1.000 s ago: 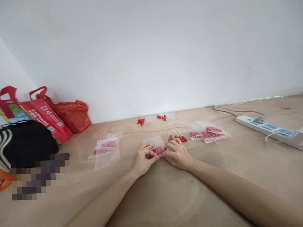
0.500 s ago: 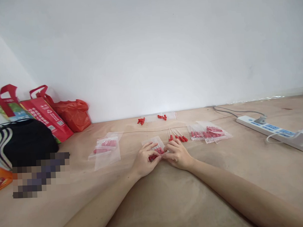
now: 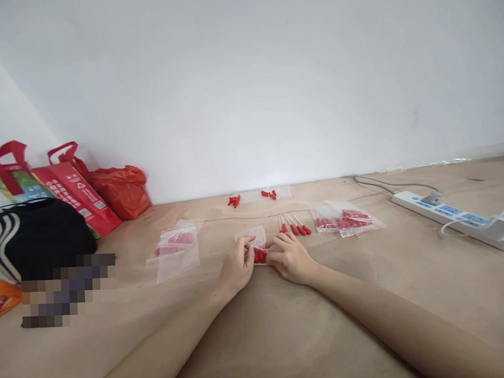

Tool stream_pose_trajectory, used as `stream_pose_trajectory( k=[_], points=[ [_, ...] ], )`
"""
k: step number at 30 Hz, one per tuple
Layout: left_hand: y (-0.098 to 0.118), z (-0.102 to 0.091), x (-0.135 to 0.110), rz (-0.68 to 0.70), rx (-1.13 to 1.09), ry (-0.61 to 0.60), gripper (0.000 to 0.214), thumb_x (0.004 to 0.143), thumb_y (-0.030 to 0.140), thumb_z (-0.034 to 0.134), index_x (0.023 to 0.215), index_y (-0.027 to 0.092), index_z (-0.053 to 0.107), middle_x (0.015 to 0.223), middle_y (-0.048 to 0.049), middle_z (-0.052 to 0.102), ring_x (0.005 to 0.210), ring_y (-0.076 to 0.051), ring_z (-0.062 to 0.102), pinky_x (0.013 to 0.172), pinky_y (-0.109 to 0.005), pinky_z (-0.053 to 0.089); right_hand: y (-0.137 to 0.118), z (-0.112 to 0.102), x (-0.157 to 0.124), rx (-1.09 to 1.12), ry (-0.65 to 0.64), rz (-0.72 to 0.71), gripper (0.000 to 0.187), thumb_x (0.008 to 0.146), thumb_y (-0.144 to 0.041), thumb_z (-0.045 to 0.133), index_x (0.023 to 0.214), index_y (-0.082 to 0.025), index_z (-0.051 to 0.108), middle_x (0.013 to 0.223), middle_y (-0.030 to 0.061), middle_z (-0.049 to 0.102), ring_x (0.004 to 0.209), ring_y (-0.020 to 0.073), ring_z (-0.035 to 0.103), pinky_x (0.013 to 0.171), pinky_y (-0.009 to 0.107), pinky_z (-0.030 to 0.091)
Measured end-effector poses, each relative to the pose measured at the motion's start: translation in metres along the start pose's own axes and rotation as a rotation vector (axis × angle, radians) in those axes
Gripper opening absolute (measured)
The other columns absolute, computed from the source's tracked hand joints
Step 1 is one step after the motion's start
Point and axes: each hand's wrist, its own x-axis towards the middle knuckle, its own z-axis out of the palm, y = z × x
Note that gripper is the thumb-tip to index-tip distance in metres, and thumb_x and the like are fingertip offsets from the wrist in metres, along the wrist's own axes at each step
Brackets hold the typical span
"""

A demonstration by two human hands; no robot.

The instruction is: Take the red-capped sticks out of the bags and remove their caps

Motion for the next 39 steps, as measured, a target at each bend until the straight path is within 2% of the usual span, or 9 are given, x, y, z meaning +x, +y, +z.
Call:
stream_pose_trajectory(
  k=[3,6,10,14,20,25,29,34,39],
  points=[
    [-0.002,-0.008,0.001,0.067,0.042,0.025,0.010,0.084,0.021,0.034,0.079,0.019,0.043,0.106,-0.0102,0.060,0.113,-0.020,0.048,0.093,-0.041,0.039,0.003,-0.001,-0.002,0.061,-0.052,0.028,0.014,0.079,-0.015,0.049,0.074,-0.020,0.061,0.090,0.0044,0.059,0.081,0.0146,0.048,0.072,0.028,0.034],
    [-0.008,-0.020,0.002,0.210,0.015,-0.166,0.011,0.084,0.022,0.037,0.082,0.019,0.048,0.112,-0.0085,0.058,0.121,-0.020,0.038,0.099,-0.039,0.033,0.009,-0.003,-0.006,0.200,-0.101,0.074,0.013,0.080,-0.014,0.047,0.074,-0.018,0.059,0.079,0.0035,0.060,0.073,0.0125,0.051,0.066,0.024,0.038],
    [-0.019,-0.031,0.005,0.217,0.032,-0.356,0.036,0.083,0.027,0.043,0.118,0.022,0.043,0.130,-0.0072,0.044,0.127,-0.023,0.028,0.103,-0.044,0.025,0.020,-0.012,-0.009,0.330,-0.132,0.129,0.010,0.077,-0.016,0.052,0.068,-0.018,0.057,0.064,-0.0006,0.059,0.064,0.0114,0.053,0.064,0.023,0.040],
    [-0.020,-0.032,0.004,0.254,0.085,-0.470,0.044,0.079,0.032,0.051,0.122,0.024,0.044,0.128,-0.0068,0.047,0.121,-0.024,0.038,0.103,-0.044,0.025,0.030,-0.018,-0.012,0.435,-0.159,0.150,0.008,0.074,-0.017,0.055,0.068,-0.019,0.060,0.068,-0.0008,0.062,0.065,0.0112,0.055,0.067,0.025,0.042],
    [-0.004,-0.032,-0.004,0.258,0.118,-0.390,0.035,0.074,0.031,0.055,0.108,0.023,0.056,0.107,-0.0069,0.057,0.100,-0.022,0.051,0.088,-0.038,0.041,0.027,-0.014,-0.013,0.368,-0.039,0.333,0.007,0.069,-0.017,0.058,0.066,-0.019,0.064,0.064,0.0000,0.060,0.066,0.0130,0.053,0.067,0.028,0.041],
    [0.001,-0.031,-0.006,0.230,0.142,-0.332,0.030,0.071,0.029,0.057,0.100,0.020,0.058,0.095,-0.0065,0.059,0.091,-0.021,0.052,0.080,-0.035,0.045,0.017,-0.018,-0.010,0.377,-0.151,0.324,0.027,0.064,-0.009,0.058,0.086,-0.023,0.067,0.056,-0.0032,0.051,0.061,0.0117,0.048,0.061,0.024,0.040],
    [-0.001,-0.026,-0.006,0.170,0.164,-0.278,0.033,0.071,0.032,0.058,0.102,0.020,0.056,0.098,-0.0065,0.058,0.092,-0.022,0.053,0.080,-0.035,0.045,0.012,-0.021,-0.010,0.511,-0.208,0.281,0.039,0.063,-0.017,0.066,0.101,-0.023,0.062,0.074,-0.0002,0.055,0.071,0.0121,0.051,0.065,0.024,0.043],
    [-0.002,-0.025,-0.008,0.138,0.179,-0.258,0.036,0.074,0.038,0.056,0.106,0.021,0.053,0.099,-0.0060,0.058,0.095,-0.022,0.053,0.080,-0.034,0.044,0.013,-0.018,-0.011,0.572,-0.163,0.202,0.044,0.065,-0.029,0.069,0.108,-0.022,0.059,0.102,0.0067,0.055,0.096,0.0160,0.052,0.083,0.028,0.042],
    [-0.001,-0.024,-0.008,0.112,0.225,-0.256,0.034,0.077,0.041,0.052,0.104,0.020,0.054,0.098,-0.0056,0.057,0.095,-0.022,0.052,0.082,-0.036,0.043,0.018,-0.016,-0.011,0.521,-0.208,0.196,0.048,0.064,-0.040,0.069,0.108,-0.024,0.059,0.107,0.0062,0.059,0.097,0.0197,0.053,0.087,0.034,0.039]
  ],
)
